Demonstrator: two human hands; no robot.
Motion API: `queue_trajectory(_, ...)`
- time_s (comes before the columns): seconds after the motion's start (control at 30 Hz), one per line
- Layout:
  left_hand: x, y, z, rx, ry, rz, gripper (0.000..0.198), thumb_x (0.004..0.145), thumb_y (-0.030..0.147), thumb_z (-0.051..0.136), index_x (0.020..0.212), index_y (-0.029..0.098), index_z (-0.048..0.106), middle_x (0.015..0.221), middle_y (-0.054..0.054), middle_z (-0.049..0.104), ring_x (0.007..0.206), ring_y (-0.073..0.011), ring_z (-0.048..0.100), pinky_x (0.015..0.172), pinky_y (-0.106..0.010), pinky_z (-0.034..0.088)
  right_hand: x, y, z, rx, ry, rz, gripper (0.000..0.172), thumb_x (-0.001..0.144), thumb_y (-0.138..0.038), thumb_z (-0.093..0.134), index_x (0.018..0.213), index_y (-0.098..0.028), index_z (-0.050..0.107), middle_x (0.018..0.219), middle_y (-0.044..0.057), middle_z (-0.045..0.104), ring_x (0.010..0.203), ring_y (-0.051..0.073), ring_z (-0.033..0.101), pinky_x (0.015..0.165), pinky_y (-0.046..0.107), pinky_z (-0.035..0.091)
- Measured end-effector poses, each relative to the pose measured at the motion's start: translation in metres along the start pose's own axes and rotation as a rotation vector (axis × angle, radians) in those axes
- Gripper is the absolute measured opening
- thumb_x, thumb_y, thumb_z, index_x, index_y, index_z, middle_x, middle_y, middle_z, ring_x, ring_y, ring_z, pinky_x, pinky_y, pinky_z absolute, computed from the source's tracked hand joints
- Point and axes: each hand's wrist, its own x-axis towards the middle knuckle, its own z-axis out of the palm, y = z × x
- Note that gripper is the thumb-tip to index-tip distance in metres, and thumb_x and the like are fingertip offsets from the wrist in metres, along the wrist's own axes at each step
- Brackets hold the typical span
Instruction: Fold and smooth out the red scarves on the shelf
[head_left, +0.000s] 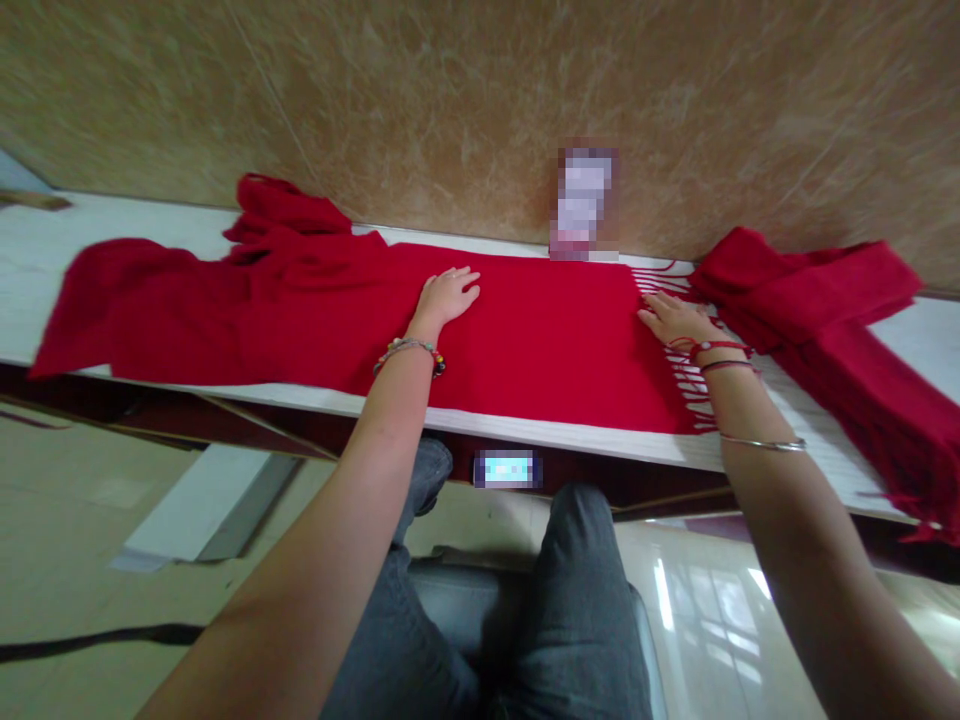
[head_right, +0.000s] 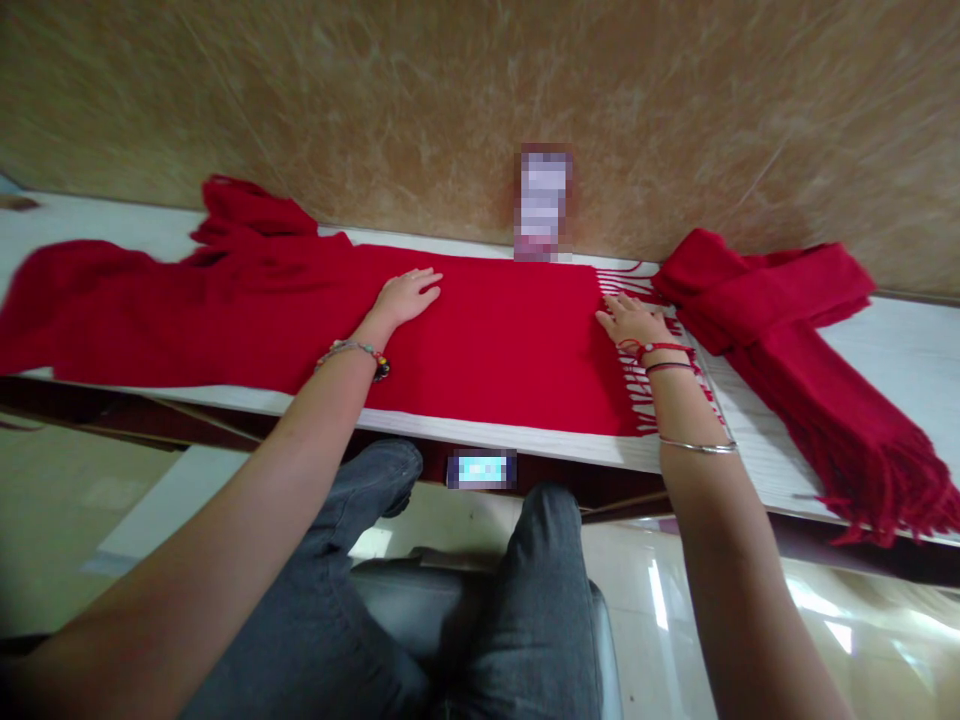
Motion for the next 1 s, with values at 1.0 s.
queue_trajectory(1.0, -0.033, 0.024, -0.013, 0.114, -0.066, 0.100, 0.060, 0.094, 0.052, 0.026, 0.148, 0.027, 0.019, 0.156, -0.005, -0.003, 0.142, -0.0312, 0.000, 0.112, -0.053, 0.010, -0.001, -0.042, 0.003, 0.157, -0.050, -0.476, 0.059, 0.093, -0.051, 0.025, 0.143, -0.022, 0.034, 0.150, 0.011, 0.028, 0.138, 0.029, 0.022, 0.107, 0.058, 0.026)
